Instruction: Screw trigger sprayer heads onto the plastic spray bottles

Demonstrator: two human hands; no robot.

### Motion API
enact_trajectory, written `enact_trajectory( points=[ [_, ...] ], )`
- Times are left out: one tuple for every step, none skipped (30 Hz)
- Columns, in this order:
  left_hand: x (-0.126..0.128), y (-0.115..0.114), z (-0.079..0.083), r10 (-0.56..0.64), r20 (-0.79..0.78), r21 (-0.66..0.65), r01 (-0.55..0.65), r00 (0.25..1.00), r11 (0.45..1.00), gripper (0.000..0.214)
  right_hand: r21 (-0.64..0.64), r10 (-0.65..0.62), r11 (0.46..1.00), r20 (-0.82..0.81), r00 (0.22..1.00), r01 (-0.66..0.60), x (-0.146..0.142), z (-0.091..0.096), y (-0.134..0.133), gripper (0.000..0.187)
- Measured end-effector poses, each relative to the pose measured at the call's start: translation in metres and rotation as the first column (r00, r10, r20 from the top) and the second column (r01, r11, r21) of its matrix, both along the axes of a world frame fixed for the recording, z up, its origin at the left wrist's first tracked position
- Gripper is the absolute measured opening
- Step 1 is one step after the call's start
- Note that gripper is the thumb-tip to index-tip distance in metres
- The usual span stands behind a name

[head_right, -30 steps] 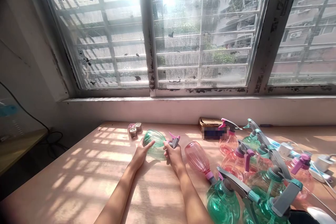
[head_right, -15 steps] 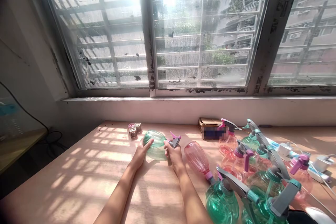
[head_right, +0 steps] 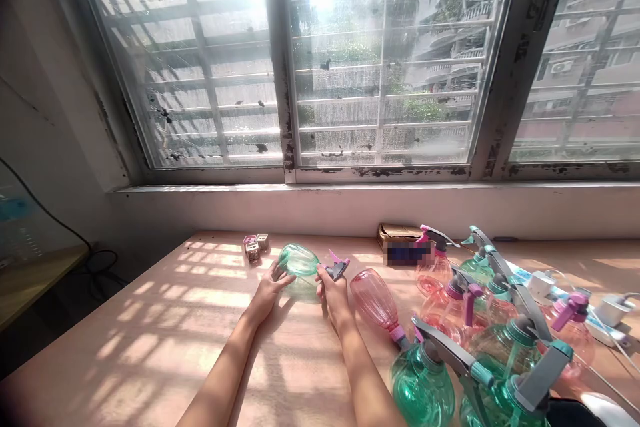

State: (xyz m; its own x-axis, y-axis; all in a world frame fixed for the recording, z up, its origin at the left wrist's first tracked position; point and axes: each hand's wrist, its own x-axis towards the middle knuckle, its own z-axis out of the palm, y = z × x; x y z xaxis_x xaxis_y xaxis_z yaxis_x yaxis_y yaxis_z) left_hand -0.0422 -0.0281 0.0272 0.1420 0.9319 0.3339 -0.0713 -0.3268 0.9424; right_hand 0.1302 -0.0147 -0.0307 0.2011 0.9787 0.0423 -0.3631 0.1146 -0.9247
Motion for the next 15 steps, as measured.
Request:
enact_trajectory(
  points=[
    [0.0001, -0.0003, 0.0002, 0.0, -0.001, -0.001, 0.0, 1.0, 1.0, 0.038, -0.002, 0.001, 1.0, 0.001, 1.0, -0.001, 0.0003, 0.0004, -0.0003, 0.021],
    [0.0001, -0.0008, 0.0006, 0.004, -0.005, -0.003, -0.004, 1.0, 1.0, 0.038, -0.004, 0.005, 1.0, 0.004, 1.0, -0.005, 0.0005, 0.0009, -0.0008, 0.021],
    [-0.0001, -0.0016, 0.0013, 0.012, -0.009, -0.005, -0.013, 1.0, 1.0, 0.037, -0.004, 0.011, 1.0, 0.008, 1.0, -0.011, 0.0006, 0.0017, -0.0015, 0.021],
    [-0.0005, -0.0023, 0.002, 0.026, -0.014, -0.008, -0.026, 1.0, 1.0, 0.037, -0.002, 0.019, 1.0, 0.013, 1.0, -0.019, 0.0005, 0.0025, -0.0023, 0.021],
    [-0.001, -0.0029, 0.0025, 0.044, -0.019, -0.011, -0.045, 0.999, 0.999, 0.037, -0.001, 0.028, 1.0, 0.017, 0.999, -0.028, 0.0003, 0.0035, -0.0031, 0.021],
    [-0.0015, -0.0033, 0.0028, 0.067, -0.023, -0.014, -0.067, 0.997, 0.998, 0.038, 0.002, 0.038, 0.999, 0.021, 0.999, -0.038, 0.0, 0.0044, -0.004, 0.021],
    [-0.002, -0.0033, 0.0026, 0.091, -0.026, -0.016, -0.091, 0.996, 0.996, 0.038, 0.005, 0.047, 0.999, 0.024, 0.999, -0.047, -0.0002, 0.0052, -0.0049, 0.021],
    [-0.0024, -0.0029, 0.002, 0.111, -0.029, -0.019, -0.111, 0.993, 0.994, 0.039, 0.009, 0.053, 0.999, 0.025, 0.998, -0.053, -0.0005, 0.006, -0.0057, 0.021],
    [-0.0027, -0.0021, 0.001, 0.125, -0.032, -0.02, -0.125, 0.992, 0.992, 0.04, 0.015, 0.058, 0.998, 0.025, 0.998, -0.059, -0.0007, 0.0066, -0.0064, 0.021],
    [-0.0029, -0.001, -0.0001, 0.131, -0.034, -0.02, -0.132, 0.991, 0.991, 0.04, 0.022, 0.062, 0.998, 0.024, 0.998, -0.062, -0.0007, 0.0071, -0.0071, 0.021],
    [-0.003, 0.0001, -0.0013, 0.131, -0.036, -0.018, -0.131, 0.991, 0.991, 0.04, 0.028, 0.064, 0.997, 0.021, 0.998, -0.065, -0.0006, 0.0075, -0.0077, 0.02],
    [-0.0031, 0.0012, -0.0023, 0.126, -0.037, -0.016, -0.126, 0.991, 0.992, 0.04, 0.033, 0.068, 0.997, 0.018, 0.998, -0.068, -0.0004, 0.0078, -0.0082, 0.02],
    [-0.0031, 0.0022, -0.0029, 0.117, -0.037, -0.012, -0.117, 0.992, 0.993, 0.04, 0.037, 0.071, 0.997, 0.015, 0.997, -0.072, -0.0001, 0.0081, -0.0087, 0.02],
    [-0.0031, 0.0027, -0.0031, 0.106, -0.037, -0.008, -0.107, 0.994, 0.994, 0.039, 0.039, 0.075, 0.996, 0.011, 0.997, -0.075, 0.0004, 0.0084, -0.009, 0.02],
    [-0.0032, 0.0028, -0.0027, 0.095, -0.037, -0.004, -0.095, 0.995, 0.995, 0.039, 0.041, 0.077, 0.996, 0.006, 0.997, -0.078, 0.0008, 0.0087, -0.0092, 0.02]
  ],
)
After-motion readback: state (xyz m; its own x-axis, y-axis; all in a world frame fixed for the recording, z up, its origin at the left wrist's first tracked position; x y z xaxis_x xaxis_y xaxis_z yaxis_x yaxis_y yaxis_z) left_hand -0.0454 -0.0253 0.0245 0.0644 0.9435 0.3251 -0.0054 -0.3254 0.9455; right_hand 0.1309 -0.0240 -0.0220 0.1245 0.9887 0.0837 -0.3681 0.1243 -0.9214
